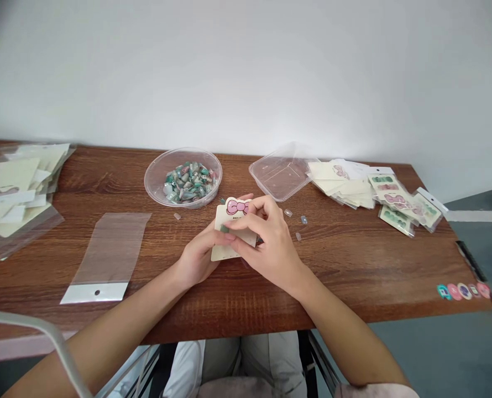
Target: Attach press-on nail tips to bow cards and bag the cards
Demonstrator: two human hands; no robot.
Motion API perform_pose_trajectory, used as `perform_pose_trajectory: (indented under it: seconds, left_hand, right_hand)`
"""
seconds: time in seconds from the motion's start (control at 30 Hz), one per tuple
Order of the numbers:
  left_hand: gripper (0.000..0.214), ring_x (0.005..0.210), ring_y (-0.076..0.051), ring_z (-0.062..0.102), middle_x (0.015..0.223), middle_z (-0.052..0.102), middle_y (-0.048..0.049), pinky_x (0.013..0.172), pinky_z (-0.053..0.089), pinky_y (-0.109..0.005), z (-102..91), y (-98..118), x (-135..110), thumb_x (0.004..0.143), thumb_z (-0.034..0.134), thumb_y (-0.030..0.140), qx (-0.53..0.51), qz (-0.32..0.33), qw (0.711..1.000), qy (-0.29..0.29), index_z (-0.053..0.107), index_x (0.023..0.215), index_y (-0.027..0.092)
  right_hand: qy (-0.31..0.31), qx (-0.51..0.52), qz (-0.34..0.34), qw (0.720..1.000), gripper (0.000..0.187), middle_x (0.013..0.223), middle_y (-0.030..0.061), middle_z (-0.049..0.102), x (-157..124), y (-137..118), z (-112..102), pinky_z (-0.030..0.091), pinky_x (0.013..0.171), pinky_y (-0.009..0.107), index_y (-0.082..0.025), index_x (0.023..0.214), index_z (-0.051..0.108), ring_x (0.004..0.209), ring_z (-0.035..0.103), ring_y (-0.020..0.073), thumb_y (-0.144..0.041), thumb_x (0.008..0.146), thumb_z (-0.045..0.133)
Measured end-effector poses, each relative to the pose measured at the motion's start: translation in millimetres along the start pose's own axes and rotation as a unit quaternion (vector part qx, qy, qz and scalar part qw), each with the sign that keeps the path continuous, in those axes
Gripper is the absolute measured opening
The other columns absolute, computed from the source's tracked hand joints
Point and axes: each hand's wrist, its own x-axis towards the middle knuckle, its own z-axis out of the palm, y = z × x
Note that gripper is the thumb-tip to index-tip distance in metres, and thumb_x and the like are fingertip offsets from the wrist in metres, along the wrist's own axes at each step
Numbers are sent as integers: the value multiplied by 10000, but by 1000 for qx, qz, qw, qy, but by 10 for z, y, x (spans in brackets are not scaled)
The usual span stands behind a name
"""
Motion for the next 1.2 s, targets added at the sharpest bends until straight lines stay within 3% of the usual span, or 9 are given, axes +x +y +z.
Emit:
perform_pose_trajectory:
  seconds: [0.1, 0.27, 0.43, 0.53, 0.67, 0.8, 0.9, 1.03, 1.2]
  left_hand:
    - [569, 1461, -350, 469, 1458, 664, -38, 1205, 340, -428, -24, -24, 1, 760, 666, 232, 32, -3, 999, 21, 702, 1327, 216]
    - [334, 1276, -365, 594, 1196, 762, -70, 1066, 447, -429, -94, -69, -3, 760, 667, 274, 86, -40, 992, 88, 780, 1059, 175]
    - [299, 1077, -313, 669, 1044, 768, -67, 895, 509, -375, -134, -92, 8, 772, 649, 320, 110, -56, 987, 106, 767, 1004, 172]
    - [265, 1008, -299, 690, 1016, 775, -72, 838, 520, -359, -104, -83, 16, 762, 663, 319, 96, -71, 986, 119, 751, 954, 159]
    - [335, 980, -341, 733, 1047, 802, -124, 763, 553, -377, -18, -58, 33, 746, 663, 290, 19, -102, 990, 97, 743, 1029, 128]
    - [468, 1047, -385, 756, 1182, 790, -189, 879, 565, -444, 33, -63, 35, 738, 654, 244, -65, -126, 990, 26, 707, 1180, 99]
    - [486, 989, -381, 776, 1214, 779, -204, 914, 543, -457, 20, -90, 19, 730, 662, 267, -110, -139, 984, -29, 689, 1189, 109]
    - [457, 921, -364, 780, 1189, 785, -202, 850, 538, -431, -10, -123, 5, 753, 658, 288, -131, -131, 980, -71, 692, 1175, 117]
    - [422, 890, -347, 775, 1148, 791, -194, 878, 539, -453, 11, -138, -16, 743, 688, 276, -166, -136, 973, -83, 697, 1137, 128]
  right_hand:
    - [7, -2, -1, 1000, 157, 988, 28, 527, 0, 10, -2, 520, 822, 408, -288, 971, 739, 980, 607, 220, -161, 882, 757]
    - [5, -12, -5, 1000, 183, 1001, 31, 529, 7, 23, -6, 521, 833, 415, -285, 989, 740, 995, 608, 226, -145, 871, 757]
    - [-1, -37, -8, 999, 218, 1066, 53, 545, 11, 28, -9, 531, 865, 445, -274, 1055, 728, 1020, 621, 240, -157, 873, 748]
    - [2, -36, 2, 999, 257, 1103, 63, 551, 1, 27, -44, 545, 800, 413, -268, 1100, 718, 973, 630, 223, -181, 864, 773]
    - [67, 29, -3, 997, 168, 1036, 43, 580, 10, 61, -162, 526, 685, 349, -271, 1065, 726, 854, 615, 182, -210, 910, 741]
    - [133, 2, 5, 991, 100, 921, 21, 666, 134, 191, -324, 516, 750, 362, -260, 948, 726, 858, 638, 191, -169, 940, 685]
    - [80, -76, 39, 993, 102, 887, 7, 723, 325, 320, -421, 515, 765, 362, -255, 907, 722, 815, 655, 188, -163, 931, 686]
    - [-70, -154, 38, 985, 83, 879, 5, 746, 635, 409, -427, 483, 750, 363, -242, 915, 738, 765, 655, 186, -176, 924, 689]
    - [-264, -243, -35, 933, 135, 918, 25, 759, 935, 433, -203, 377, 899, 422, -232, 892, 767, 890, 665, 224, -197, 967, 660]
